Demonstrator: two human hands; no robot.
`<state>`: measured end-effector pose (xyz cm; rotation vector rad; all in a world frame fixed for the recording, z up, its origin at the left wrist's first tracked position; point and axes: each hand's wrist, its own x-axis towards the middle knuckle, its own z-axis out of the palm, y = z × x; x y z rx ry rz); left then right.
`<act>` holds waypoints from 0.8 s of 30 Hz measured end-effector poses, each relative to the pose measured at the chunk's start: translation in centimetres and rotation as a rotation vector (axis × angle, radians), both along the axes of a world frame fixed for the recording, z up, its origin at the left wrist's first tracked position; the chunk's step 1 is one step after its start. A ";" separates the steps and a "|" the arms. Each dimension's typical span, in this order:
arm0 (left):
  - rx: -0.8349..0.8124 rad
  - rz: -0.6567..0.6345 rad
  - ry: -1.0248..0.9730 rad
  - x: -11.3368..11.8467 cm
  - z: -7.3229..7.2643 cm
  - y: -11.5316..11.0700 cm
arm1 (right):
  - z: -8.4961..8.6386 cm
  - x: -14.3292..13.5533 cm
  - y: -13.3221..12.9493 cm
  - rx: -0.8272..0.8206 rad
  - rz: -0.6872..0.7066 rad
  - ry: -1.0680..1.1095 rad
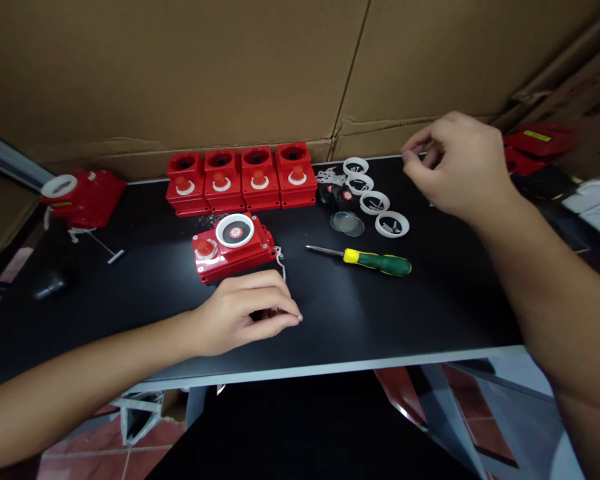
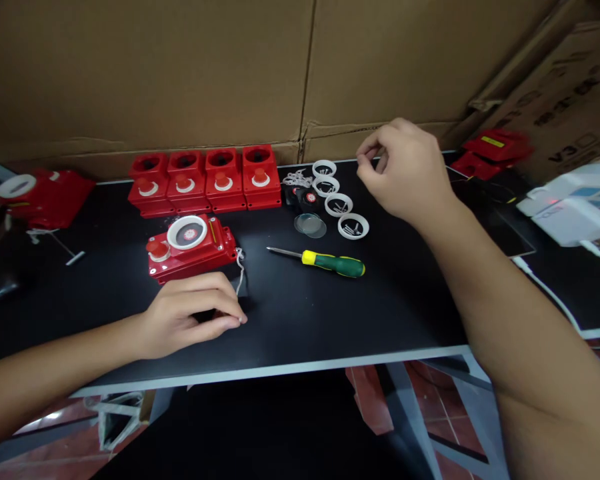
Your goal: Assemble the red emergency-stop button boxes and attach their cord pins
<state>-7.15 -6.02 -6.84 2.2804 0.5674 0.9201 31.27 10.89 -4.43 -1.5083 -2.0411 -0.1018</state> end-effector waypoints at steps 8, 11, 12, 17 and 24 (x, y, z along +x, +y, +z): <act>0.066 -0.096 0.097 0.0 -0.5 -0.1 | 0.2 0.4 1.0 -0.097 -0.111 -0.030; 0.085 -0.084 0.119 0.0 -0.5 -0.1 | 0.6 0.5 0.7 -0.108 -0.127 -0.029; 0.082 -0.079 0.123 -0.1 -0.5 -0.1 | 0.9 0.5 0.6 -0.110 -0.141 -0.028; 0.118 -0.083 0.152 -0.1 -0.5 0.1 | 2.5 1.9 0.6 -0.096 -0.238 -0.010; 0.229 -0.132 0.206 -0.1 -0.7 0.2 | 2.6 3.6 1.0 -0.027 -0.238 0.019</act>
